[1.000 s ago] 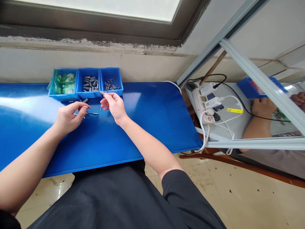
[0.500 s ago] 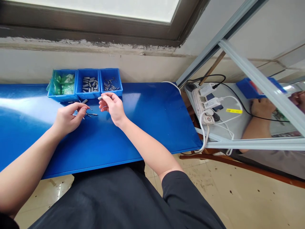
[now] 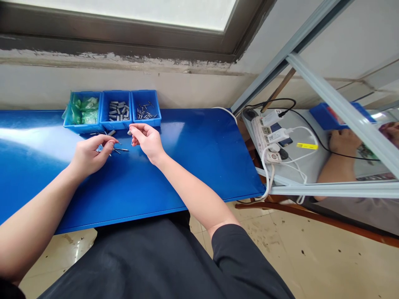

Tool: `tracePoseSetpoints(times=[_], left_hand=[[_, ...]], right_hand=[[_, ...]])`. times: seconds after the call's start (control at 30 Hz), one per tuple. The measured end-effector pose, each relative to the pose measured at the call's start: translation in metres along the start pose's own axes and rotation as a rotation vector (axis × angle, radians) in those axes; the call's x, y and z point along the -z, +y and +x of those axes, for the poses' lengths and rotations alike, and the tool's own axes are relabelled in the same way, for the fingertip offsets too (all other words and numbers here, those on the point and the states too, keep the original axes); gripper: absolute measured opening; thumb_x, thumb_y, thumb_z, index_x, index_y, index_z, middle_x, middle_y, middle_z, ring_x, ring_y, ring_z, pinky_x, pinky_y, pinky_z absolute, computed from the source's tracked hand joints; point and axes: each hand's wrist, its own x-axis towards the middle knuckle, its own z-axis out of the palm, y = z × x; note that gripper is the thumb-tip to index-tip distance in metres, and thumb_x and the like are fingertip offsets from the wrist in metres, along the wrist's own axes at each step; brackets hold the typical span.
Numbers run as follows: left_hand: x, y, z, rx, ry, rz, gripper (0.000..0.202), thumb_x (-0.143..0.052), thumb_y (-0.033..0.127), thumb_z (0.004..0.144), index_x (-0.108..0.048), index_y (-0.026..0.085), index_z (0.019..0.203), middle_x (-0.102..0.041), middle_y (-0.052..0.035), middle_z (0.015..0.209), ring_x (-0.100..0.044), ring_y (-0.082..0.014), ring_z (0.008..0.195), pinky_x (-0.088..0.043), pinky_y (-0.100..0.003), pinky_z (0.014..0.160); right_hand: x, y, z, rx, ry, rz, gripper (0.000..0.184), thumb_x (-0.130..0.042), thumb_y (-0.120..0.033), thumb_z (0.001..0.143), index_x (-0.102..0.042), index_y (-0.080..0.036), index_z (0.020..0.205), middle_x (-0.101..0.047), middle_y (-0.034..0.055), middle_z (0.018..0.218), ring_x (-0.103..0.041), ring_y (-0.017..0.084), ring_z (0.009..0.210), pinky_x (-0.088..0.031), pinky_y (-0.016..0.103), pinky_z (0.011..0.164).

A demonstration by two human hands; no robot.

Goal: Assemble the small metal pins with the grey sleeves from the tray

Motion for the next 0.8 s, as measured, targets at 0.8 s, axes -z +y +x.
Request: tracePoseSetpoints(times=[0.8], left_hand=[[-0.002, -0.005, 0.000, -0.026, 0.026, 0.012, 0.033, -0.052, 0.044, 0.094, -0.073, 0.020, 0.095, -0.077, -0.0058, 0.091, -0.068, -0.0148, 0.075, -0.056, -0.028, 0.079]], right_hand=[[0.013, 0.007, 0.002, 0.417, -0.292, -1.423, 0.046, -0.043, -0.007, 0.098, -0.072, -0.015, 0.133, -0.066, 0.0081, 0.146, -0.052, 0.028, 0.134, -0.045, 0.046, 0.113]])
